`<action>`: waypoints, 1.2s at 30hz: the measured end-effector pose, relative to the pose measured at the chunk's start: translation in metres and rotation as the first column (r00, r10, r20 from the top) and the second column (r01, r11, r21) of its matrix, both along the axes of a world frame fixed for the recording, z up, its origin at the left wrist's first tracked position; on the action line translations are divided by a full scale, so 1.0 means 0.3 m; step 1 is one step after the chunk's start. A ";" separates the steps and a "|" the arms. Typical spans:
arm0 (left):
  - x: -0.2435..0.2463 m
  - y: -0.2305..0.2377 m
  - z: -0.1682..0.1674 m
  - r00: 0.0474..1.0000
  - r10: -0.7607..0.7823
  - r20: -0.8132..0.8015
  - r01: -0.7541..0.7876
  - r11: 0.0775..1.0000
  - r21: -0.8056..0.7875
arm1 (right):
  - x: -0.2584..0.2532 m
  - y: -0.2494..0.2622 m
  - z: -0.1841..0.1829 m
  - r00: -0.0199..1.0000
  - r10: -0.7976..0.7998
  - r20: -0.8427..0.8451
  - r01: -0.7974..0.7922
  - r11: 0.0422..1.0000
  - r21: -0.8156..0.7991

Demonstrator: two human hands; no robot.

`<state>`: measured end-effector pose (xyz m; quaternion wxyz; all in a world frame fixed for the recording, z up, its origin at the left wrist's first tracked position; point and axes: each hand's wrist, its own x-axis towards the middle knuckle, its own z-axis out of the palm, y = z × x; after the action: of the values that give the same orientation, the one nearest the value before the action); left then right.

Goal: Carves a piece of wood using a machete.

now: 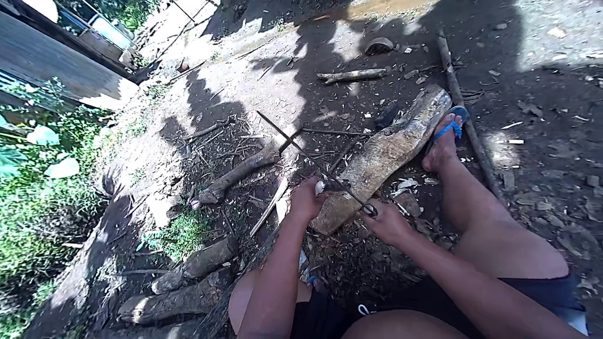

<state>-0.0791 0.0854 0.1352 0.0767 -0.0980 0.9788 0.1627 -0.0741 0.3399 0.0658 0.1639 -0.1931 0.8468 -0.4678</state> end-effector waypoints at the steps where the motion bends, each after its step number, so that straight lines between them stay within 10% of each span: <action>1: 0.006 0.001 -0.008 1.000 -0.015 -0.018 0.015 1.000 0.003 | 0.003 -0.005 0.068 0.996 -0.003 -0.087 -0.004 0.997 -0.078; 5: -0.004 0.001 -0.014 0.998 -0.036 -0.051 0.036 0.999 -0.006 | -0.017 -0.021 0.157 0.960 -0.050 -0.277 -0.022 0.967 -0.254; 12: -0.002 0.026 -0.007 1.000 -0.005 0.017 0.005 1.000 -0.016 | -0.044 0.013 -0.293 0.966 -0.066 0.252 -0.025 0.939 0.343; 17: 0.011 0.025 -0.017 1.000 0.000 0.019 0.000 1.000 -0.002 | 0.008 0.023 -0.213 0.811 -0.045 0.583 0.083 0.996 -0.038; 22: 0.011 0.010 -0.010 1.000 0.014 -0.012 -0.014 1.000 0.014 | 0.031 -0.002 0.006 0.994 -0.002 0.109 0.011 0.997 -0.077; 27: 0.005 0.003 -0.020 0.998 -0.013 -0.068 0.014 1.000 0.014 | 0.015 -0.019 0.078 0.961 -0.060 -0.269 0.013 0.985 -0.174; 32: 0.002 0.011 -0.013 1.000 0.020 -0.007 -0.019 1.000 0.020 | -0.048 0.000 -0.307 0.964 -0.080 0.253 -0.016 0.933 0.358; 36: 0.008 0.013 -0.022 1.000 0.002 -0.010 -0.001 1.000 0.011 | -0.068 0.029 -0.334 0.931 -0.039 0.363 -0.054 0.968 0.243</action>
<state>-0.0768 0.0893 0.1286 0.0723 -0.0975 0.9781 0.1688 -0.0946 0.3487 -0.0343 0.3429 -0.0843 0.8528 -0.3847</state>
